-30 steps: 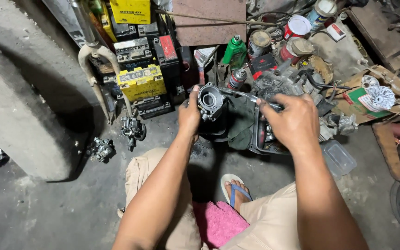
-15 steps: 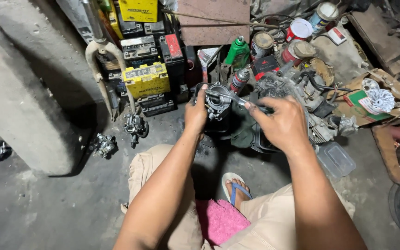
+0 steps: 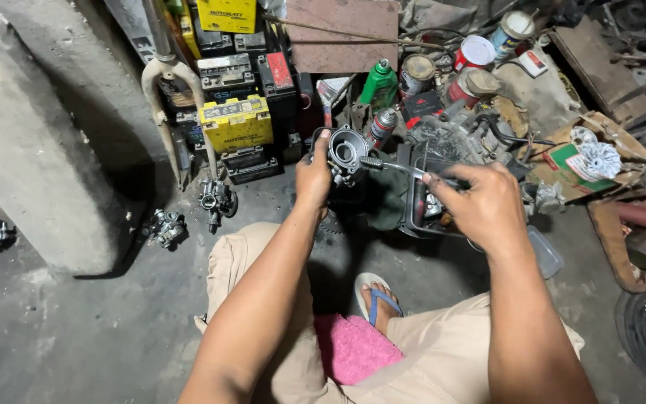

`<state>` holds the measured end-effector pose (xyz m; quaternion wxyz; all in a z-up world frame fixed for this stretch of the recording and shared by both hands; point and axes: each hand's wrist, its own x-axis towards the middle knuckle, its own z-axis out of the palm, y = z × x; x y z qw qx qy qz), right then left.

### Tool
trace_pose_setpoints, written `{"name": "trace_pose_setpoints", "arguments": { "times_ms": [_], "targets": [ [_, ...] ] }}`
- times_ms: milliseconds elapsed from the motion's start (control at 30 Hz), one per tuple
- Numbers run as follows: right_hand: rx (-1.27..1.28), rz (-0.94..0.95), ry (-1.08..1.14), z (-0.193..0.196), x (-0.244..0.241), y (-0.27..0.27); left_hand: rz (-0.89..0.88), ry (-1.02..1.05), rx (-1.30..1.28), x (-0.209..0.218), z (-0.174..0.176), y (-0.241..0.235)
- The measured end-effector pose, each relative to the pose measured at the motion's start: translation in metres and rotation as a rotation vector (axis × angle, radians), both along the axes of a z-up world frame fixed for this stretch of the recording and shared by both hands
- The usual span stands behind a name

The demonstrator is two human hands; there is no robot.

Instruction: The person holds a carburetor in their left hand and uses a wire brush in their right hand to scrub the interior and exterior surfaces. The person rotates the carburetor to access different areas while continuing to scrub with the brush.

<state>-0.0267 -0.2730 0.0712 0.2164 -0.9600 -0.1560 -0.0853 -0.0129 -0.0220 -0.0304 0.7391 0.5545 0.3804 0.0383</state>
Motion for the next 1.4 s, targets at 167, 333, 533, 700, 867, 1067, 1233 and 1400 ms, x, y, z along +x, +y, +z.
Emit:
{"name": "trace_pose_setpoints", "arguments": {
  "times_ms": [167, 333, 533, 700, 867, 1067, 1233, 1400],
  "targets": [
    [-0.028, -0.076, -0.036, -0.016, 0.005, -0.009, -0.050, 0.045, 0.026, -0.002, 0.002, -0.006],
    [-0.036, -0.096, -0.090, -0.027, 0.015, -0.002, -0.066, 0.052, 0.035, 0.004, -0.011, -0.004],
    [-0.038, -0.081, -0.145, -0.028, 0.025, 0.013, -0.005, 0.034, 0.026, 0.012, -0.035, 0.007],
    [-0.057, -0.043, -0.068, -0.014, 0.022, 0.027, 0.040, 0.061, 0.036, 0.022, -0.044, 0.017],
    [-0.102, -0.054, -0.075, -0.021, 0.028, 0.028, 0.054, 0.075, 0.039, 0.025, -0.033, 0.014],
    [-0.120, -0.101, -0.102, -0.031, 0.041, 0.025, 0.020, 0.106, 0.082, 0.026, -0.045, 0.017],
    [-0.100, -0.077, -0.069, -0.023, 0.034, 0.027, 0.054, 0.066, 0.065, 0.025, -0.038, 0.013],
    [-0.096, -0.053, -0.085, -0.015, 0.021, 0.026, 0.061, 0.039, 0.079, 0.016, -0.024, 0.015]
  ]
}}
